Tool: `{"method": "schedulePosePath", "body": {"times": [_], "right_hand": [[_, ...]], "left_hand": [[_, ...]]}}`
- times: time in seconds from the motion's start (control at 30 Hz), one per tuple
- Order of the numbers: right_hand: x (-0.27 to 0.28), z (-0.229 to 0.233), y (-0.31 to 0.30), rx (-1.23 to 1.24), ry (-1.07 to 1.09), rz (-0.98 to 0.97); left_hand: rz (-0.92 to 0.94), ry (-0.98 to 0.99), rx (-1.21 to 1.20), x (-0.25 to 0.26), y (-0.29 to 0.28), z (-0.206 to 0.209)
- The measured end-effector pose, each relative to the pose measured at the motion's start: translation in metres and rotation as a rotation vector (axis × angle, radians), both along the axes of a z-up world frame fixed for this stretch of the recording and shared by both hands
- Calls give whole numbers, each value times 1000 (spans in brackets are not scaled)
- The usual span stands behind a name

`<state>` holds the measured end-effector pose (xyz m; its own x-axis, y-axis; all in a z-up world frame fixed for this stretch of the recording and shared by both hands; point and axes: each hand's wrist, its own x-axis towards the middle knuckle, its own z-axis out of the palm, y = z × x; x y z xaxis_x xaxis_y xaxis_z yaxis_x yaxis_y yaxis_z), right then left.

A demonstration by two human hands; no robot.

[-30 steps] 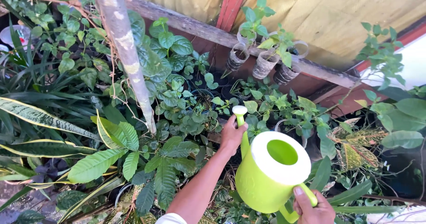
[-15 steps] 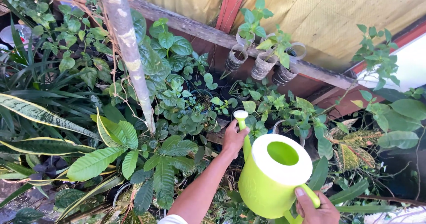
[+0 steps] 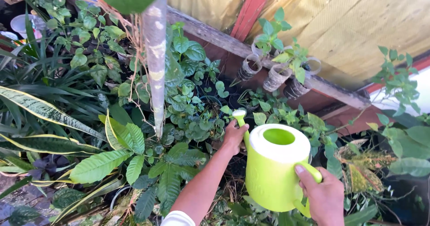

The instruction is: Watering various potted plants in an outdoor garden area.

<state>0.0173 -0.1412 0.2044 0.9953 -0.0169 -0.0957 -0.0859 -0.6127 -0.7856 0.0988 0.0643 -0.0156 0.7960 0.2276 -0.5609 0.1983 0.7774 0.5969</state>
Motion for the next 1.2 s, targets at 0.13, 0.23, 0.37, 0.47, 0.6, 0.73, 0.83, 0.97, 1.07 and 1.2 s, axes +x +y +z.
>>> {"method": "schedulePosePath", "body": {"times": [0.13, 0.23, 0.37, 0.47, 0.6, 0.73, 0.83, 0.97, 1.07, 1.2], "right_hand": [[14, -5, 11, 120, 30, 9], [16, -5, 16, 104, 19, 11], [18, -16, 9, 131, 18, -1], [12, -20, 4, 120, 31, -39], [-3, -33, -14, 115, 13, -101], [-18, -63, -42, 117, -37, -186], [-33, -90, -75, 281, -37, -174], [-52, -114, -113, 146, 34, -245], [-67, -117, -128, 107, 73, -299], [-77, -113, -138, 108, 78, -321]], "left_hand": [[32, -3, 55, 18, 2, -21], [45, 13, 3, 15, 8, -10], [32, 35, 39, 15, 13, -7], [1, 59, 134, 17, 13, -10], [-124, 169, 157, -11, 31, 67], [-79, 93, 202, 0, 7, 27], [-76, 18, 244, -2, -9, 13], [-78, -30, 309, -12, -27, 9], [-122, -35, 346, -26, -41, 19], [-147, -95, 214, -34, -67, 10]]}}
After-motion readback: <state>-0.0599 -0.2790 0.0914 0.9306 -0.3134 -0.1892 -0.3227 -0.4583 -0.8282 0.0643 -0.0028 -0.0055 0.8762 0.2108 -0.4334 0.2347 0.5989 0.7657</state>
